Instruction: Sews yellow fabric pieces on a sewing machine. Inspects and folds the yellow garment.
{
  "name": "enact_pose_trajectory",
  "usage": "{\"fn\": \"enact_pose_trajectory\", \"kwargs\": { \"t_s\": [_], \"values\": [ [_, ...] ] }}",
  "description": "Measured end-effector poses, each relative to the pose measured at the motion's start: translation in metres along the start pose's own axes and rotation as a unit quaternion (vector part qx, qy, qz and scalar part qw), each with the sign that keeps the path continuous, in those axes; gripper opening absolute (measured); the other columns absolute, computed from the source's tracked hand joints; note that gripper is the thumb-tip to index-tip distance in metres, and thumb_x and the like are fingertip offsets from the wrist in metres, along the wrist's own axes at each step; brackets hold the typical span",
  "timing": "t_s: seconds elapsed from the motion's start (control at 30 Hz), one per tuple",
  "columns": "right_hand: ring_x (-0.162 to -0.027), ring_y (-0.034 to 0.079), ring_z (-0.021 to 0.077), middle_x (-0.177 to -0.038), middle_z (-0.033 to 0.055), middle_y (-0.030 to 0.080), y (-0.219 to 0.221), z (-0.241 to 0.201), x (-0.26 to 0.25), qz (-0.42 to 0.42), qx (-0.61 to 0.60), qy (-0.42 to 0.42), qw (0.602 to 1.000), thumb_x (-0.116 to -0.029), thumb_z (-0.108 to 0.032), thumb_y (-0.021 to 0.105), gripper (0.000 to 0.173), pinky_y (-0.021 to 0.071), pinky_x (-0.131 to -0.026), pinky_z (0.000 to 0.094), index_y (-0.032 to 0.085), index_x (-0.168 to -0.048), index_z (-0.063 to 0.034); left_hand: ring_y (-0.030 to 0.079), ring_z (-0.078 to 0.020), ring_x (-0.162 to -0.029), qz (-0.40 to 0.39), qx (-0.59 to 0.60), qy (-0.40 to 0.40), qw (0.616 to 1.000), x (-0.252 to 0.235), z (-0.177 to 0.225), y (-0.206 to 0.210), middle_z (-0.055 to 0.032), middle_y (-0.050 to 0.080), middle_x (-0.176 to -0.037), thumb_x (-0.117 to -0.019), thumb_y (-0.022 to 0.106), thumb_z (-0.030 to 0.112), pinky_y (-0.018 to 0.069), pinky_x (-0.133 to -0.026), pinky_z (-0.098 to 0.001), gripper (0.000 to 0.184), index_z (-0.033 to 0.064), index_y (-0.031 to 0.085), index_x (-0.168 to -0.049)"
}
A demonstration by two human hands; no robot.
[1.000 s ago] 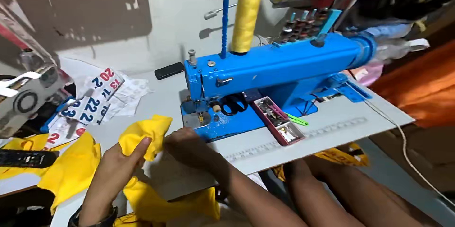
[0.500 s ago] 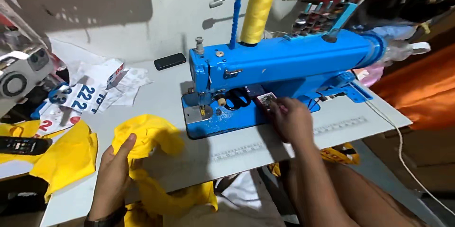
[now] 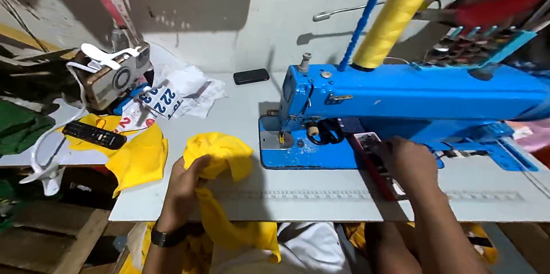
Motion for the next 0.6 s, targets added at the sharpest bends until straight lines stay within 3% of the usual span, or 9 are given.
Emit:
{"fn": "enact_pose_trajectory", "kwargs": {
  "t_s": [0.1,0.2,0.33,0.47,0.6],
  "values": [
    [-0.105,0.062,0.0597,-0.106,0.0384,0.066,0.004,0.002,0.000,0.018,-0.032,-0.010,0.999,-0.1047,-0.017,0.055,0.031,0.0439,-0.086,0.0755,0.067,-0.111,0.0109,0.054,0.0009,-0.050,0.008,-0.006,0.004,1.000,0.000,-0.001,-0.001,0.0053,0.064,-0.067,-0.0999,0.050,0.004,0.0443,-0.045,-0.0144,0.012,0.0096,0.060,-0.096],
    [-0.111,0.061,0.0562,-0.113,0.0362,0.065,0.009,0.001,-0.002,0.011,-0.060,-0.041,0.997,-0.1014,-0.014,0.063,0.028,0.0441,-0.094,0.0731,0.070,-0.113,0.0103,0.060,0.0003,-0.056,0.010,-0.031,0.016,0.999,0.003,0.000,-0.002,0.0071,0.066,-0.073,-0.0985,0.050,0.008,0.0511,-0.049,-0.0167,0.011,0.0098,0.060,-0.102],
    [-0.113,0.060,0.0528,-0.116,0.0331,0.065,0.011,0.007,-0.012,-0.011,-0.067,-0.016,0.998,-0.0966,-0.011,0.069,0.023,0.0461,-0.094,0.0705,0.072,-0.111,0.0075,0.049,0.0031,-0.045,-0.001,-0.009,0.031,0.999,0.002,-0.001,0.003,0.0112,0.059,-0.061,-0.0969,0.048,0.010,0.0427,-0.042,-0.0132,0.012,0.0153,0.058,-0.093],
    [-0.111,0.062,0.0524,-0.116,0.0314,0.065,0.013,0.008,-0.016,-0.019,-0.029,-0.013,0.999,-0.0987,-0.011,0.066,0.021,0.0481,-0.091,0.0703,0.072,-0.110,0.0062,0.047,0.0040,-0.043,-0.009,0.009,0.035,0.999,0.001,0.002,0.006,0.0104,0.059,-0.060,-0.0985,0.046,0.009,0.0403,-0.040,-0.0122,0.017,0.0151,0.059,-0.091],
    [-0.111,0.060,0.0551,-0.115,0.0349,0.064,0.011,0.011,-0.013,-0.001,-0.059,-0.032,0.998,-0.0960,-0.008,0.068,0.023,0.0450,-0.092,0.0731,0.069,-0.109,0.0106,0.060,0.0013,-0.056,-0.001,-0.015,0.021,1.000,0.001,0.002,0.002,0.0083,0.066,-0.071,-0.0994,0.048,0.010,0.0503,-0.049,-0.0155,0.013,0.0117,0.061,-0.096]
  ]
}}
Point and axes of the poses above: each hand's wrist, its own x-axis away from the middle knuckle, its own y-axis out of the palm, z = x × y, the point moved 7 cm from there along -x, towards the middle knuckle
